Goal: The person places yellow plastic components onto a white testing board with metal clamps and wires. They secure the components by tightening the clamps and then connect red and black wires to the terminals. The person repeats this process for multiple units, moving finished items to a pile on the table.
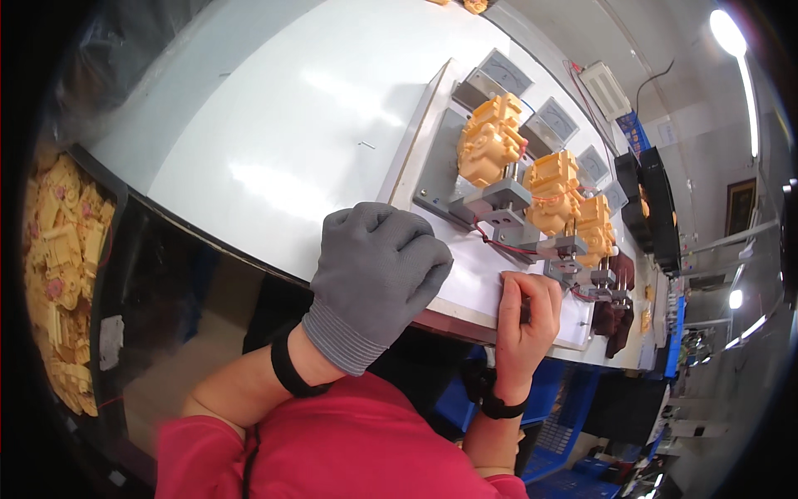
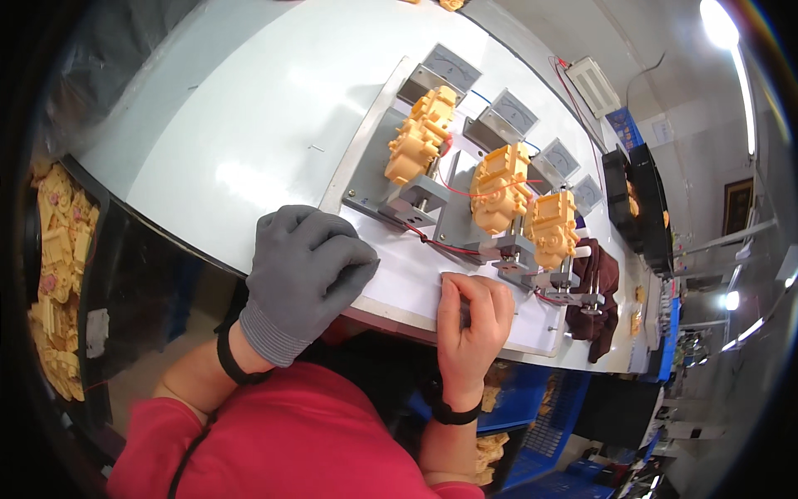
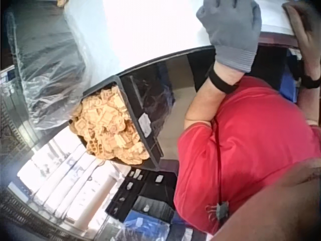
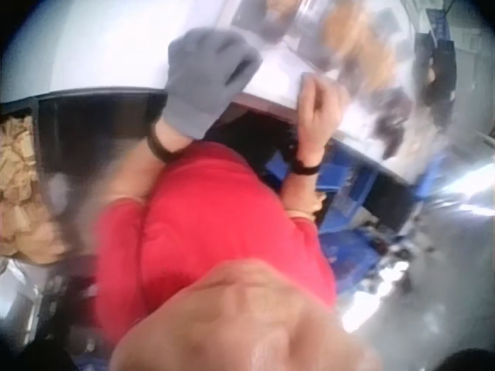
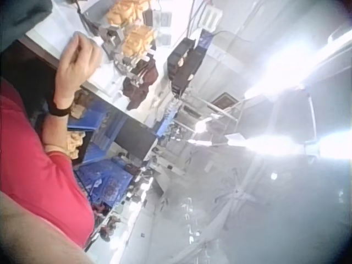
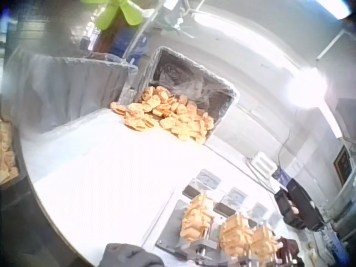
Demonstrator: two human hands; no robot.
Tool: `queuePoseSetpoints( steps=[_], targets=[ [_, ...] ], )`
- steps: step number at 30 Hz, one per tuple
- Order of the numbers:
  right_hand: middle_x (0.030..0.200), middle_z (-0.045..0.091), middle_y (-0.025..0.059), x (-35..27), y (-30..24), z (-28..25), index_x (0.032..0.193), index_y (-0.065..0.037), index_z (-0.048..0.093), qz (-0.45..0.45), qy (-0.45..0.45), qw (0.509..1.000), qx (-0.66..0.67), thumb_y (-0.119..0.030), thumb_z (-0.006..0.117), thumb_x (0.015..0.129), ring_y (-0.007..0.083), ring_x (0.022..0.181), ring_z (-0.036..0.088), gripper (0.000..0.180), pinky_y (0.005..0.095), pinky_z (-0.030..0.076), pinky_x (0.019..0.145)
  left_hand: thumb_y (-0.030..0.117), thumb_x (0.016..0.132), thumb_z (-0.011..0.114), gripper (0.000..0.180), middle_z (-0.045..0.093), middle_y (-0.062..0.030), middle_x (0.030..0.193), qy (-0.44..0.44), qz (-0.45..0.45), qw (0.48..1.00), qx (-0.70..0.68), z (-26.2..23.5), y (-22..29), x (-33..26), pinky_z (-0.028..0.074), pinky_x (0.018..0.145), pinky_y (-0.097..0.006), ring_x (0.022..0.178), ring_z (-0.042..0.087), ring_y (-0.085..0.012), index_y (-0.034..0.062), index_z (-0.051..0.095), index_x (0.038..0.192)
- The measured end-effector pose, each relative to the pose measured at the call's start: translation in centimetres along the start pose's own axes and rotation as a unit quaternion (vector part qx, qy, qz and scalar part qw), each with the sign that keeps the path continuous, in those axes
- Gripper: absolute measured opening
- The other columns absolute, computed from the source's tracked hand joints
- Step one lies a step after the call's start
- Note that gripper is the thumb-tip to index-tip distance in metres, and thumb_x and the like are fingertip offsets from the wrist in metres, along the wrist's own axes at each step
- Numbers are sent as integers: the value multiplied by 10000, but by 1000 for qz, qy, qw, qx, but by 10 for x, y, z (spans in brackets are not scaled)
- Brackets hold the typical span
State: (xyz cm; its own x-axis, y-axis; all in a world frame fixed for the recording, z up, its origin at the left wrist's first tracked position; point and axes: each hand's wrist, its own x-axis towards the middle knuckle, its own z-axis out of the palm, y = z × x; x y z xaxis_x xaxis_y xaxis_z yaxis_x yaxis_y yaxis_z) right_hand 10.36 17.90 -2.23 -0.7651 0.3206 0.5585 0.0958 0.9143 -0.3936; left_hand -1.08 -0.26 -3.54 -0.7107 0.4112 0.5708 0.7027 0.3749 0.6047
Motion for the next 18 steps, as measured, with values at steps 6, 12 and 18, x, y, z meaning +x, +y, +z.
queuePoseSetpoints(
  steps=[6,12,18],
  targets=[
    [1002,645,90,7,-14,-9,1131,-39,672,5,-6,990,142,-4,752,845,217,899,603,300,338,494,808,174,841,776,285,656,-45,1003,-38,6,999,-35,-16,-1,10,463,894,-379,952,598,-250,137,706,1115],
    [1138,640,99,40,-46,20,1296,-64,592,-25,-2,964,264,-57,762,861,226,916,626,467,333,498,847,404,985,624,598,621,-115,1238,-215,-123,955,-162,-44,-18,115,497,935,-320,1095,601,-202,19,505,1427],
    [1098,676,72,36,-54,34,1179,-60,656,-12,-8,932,362,-53,754,875,167,917,659,319,306,532,828,663,820,717,810,609,-125,1306,-431,-169,867,-183,-7,-16,194,542,947,-452,1212,593,-279,89,548,1367]
  ],
)
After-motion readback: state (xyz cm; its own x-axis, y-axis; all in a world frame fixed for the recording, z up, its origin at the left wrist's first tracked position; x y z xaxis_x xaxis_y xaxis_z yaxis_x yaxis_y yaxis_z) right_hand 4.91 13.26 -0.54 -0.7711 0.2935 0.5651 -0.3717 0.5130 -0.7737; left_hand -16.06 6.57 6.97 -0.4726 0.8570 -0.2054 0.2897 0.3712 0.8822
